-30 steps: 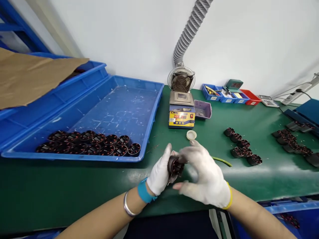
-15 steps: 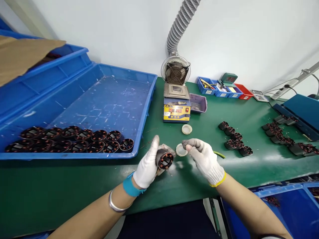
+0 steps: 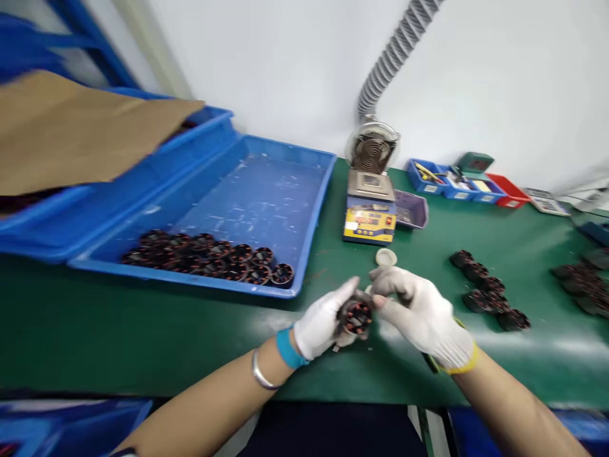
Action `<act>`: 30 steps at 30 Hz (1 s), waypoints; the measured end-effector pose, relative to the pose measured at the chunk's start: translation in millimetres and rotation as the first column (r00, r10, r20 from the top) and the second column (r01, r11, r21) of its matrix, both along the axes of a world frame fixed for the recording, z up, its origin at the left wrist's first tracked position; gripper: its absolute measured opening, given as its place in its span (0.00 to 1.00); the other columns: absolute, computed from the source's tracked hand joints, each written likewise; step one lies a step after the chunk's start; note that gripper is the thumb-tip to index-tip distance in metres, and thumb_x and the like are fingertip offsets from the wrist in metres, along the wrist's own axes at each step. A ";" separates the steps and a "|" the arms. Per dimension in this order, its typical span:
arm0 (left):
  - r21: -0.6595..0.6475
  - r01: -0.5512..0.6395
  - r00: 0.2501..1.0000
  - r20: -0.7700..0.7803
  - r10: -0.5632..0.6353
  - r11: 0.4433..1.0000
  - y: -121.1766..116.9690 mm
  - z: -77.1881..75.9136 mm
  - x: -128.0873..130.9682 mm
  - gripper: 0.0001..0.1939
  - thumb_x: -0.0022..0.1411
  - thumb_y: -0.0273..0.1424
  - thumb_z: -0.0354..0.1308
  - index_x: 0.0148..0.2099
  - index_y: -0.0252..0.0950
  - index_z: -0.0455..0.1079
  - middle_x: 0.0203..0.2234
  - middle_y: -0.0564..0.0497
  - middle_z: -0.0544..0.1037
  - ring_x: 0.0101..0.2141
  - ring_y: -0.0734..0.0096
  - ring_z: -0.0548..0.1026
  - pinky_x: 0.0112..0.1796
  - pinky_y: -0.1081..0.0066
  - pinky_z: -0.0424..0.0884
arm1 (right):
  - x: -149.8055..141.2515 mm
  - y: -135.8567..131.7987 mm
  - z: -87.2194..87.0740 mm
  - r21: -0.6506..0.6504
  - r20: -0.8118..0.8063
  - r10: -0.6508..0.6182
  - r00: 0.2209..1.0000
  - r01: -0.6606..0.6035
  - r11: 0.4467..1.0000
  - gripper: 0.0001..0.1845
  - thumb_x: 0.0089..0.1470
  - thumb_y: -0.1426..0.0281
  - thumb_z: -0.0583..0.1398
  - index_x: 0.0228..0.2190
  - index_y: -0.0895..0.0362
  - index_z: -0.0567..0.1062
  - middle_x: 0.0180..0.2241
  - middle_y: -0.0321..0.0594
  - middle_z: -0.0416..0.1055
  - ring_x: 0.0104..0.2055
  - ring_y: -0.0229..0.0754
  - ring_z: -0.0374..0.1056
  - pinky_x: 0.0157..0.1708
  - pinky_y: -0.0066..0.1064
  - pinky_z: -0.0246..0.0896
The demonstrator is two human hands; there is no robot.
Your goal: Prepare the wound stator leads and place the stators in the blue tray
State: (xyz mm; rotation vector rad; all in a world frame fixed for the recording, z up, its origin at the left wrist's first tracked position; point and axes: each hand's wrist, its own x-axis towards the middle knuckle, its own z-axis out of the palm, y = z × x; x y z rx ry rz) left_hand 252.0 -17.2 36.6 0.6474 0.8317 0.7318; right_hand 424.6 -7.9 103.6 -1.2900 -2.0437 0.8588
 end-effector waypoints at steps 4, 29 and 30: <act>-0.189 -0.262 0.856 0.408 0.318 0.947 13.8 2.1 3.6 0.16 0.52 0.38 0.64 0.22 0.37 0.61 0.18 0.56 0.66 0.22 0.76 0.69 0.27 0.74 0.69 | -4.1 0.2 13.0 0.370 0.149 0.065 0.987 -0.117 0.922 0.04 0.54 0.72 0.59 0.30 0.51 0.72 0.38 0.41 0.75 0.53 0.50 0.68 0.56 0.47 0.62; 0.007 0.036 0.913 0.406 -0.036 0.999 3.4 -0.1 1.1 0.22 0.65 0.48 0.52 0.37 0.32 0.70 0.20 0.52 0.72 0.16 0.75 0.70 0.15 0.77 0.66 | -18.6 7.7 -6.8 0.313 -0.258 0.088 0.962 -0.003 0.950 0.05 0.52 0.74 0.60 0.25 0.54 0.73 0.29 0.39 0.73 0.46 0.47 0.70 0.55 0.47 0.61; 0.030 -0.025 0.927 0.376 0.012 0.999 2.1 4.1 0.6 0.21 0.65 0.47 0.53 0.40 0.33 0.71 0.23 0.52 0.73 0.16 0.76 0.70 0.15 0.78 0.65 | -18.2 7.4 -13.9 0.231 -0.374 0.057 0.926 0.033 0.972 0.06 0.53 0.72 0.60 0.25 0.54 0.73 0.28 0.39 0.72 0.45 0.47 0.70 0.55 0.47 0.61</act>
